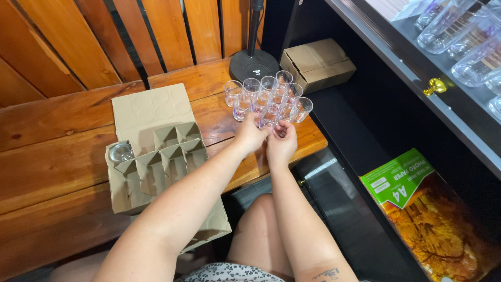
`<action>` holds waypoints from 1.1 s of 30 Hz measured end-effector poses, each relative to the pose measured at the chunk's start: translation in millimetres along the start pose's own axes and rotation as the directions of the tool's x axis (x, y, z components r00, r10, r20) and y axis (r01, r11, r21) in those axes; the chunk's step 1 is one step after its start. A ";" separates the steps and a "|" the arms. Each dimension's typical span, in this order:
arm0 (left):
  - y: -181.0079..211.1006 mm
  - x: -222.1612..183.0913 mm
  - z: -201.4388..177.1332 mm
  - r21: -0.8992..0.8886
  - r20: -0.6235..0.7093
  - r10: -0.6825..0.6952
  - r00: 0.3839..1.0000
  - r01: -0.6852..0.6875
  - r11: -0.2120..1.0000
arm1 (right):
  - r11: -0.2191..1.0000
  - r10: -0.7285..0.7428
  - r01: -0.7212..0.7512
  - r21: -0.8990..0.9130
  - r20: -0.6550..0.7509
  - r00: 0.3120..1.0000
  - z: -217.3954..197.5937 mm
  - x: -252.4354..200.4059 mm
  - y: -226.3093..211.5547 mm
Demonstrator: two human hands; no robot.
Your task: The person unboxes glass shot glasses from a cardboard box, places them individually onto a wooden table, and then re-packs them into the dividers within the same cardboard box before closing it.
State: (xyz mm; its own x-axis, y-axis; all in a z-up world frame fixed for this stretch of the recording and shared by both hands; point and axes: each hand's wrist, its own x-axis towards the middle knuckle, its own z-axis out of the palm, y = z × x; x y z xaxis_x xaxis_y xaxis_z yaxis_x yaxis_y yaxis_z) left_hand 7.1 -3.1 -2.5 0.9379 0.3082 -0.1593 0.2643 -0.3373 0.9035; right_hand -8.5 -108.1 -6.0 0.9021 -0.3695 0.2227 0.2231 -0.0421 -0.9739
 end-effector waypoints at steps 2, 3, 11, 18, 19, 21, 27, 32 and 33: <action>8.0 -8.2 -4.6 0.009 0.010 -0.010 1.000 0.010 1.000 | 1.000 -0.006 0.006 -0.004 -0.006 1.000 0.8 0.8 3.0; 11.8 -12.4 -6.9 0.017 0.020 -0.020 1.000 0.020 1.000 | 1.000 -0.014 0.014 -0.010 -0.011 1.000 1.1 1.2 4.7; 0.7 -55.4 -19.2 -0.092 0.135 0.046 0.990 -0.034 0.995 | 0.992 -0.115 0.114 -0.061 -0.003 0.993 -11.5 3.7 18.0; -20.4 -128.4 -124.2 -0.246 0.148 0.236 0.960 -0.195 0.949 | 0.954 -0.291 0.286 0.089 0.059 0.955 -11.8 -1.4 14.2; -20.4 -135.8 -141.7 -0.243 0.134 0.231 0.964 -0.194 0.950 | 0.954 -0.290 0.283 0.100 0.071 0.954 -9.1 -3.9 8.2; -23.7 -154.2 -174.6 -0.274 0.030 0.173 0.984 -0.159 0.948 | 0.952 -0.285 0.271 0.146 0.093 0.954 -6.9 -11.5 -2.1; -44.6 -174.4 -264.2 0.101 -0.363 0.277 0.890 -0.258 0.961 | 0.883 -0.448 0.369 0.290 0.283 0.848 31.7 -68.3 -93.5; -102.2 -181.8 -314.3 0.373 -0.505 0.269 0.820 -0.074 0.925 | 0.857 -0.490 0.485 0.174 0.567 0.662 78.1 -107.2 -158.8; -111.9 -186.3 -320.5 0.415 -0.521 0.257 0.814 -0.022 0.910 | 0.844 -0.469 0.520 0.134 0.657 0.591 86.9 -118.3 -174.7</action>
State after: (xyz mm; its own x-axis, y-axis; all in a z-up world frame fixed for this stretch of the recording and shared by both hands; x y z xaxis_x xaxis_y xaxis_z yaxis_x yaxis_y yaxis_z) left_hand -269.2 262.4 53.5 0.7140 0.6278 0.3100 0.3134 -0.6824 0.6603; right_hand -122.1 23.6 141.6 0.6708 0.4114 0.6171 0.7069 -0.1028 -0.6998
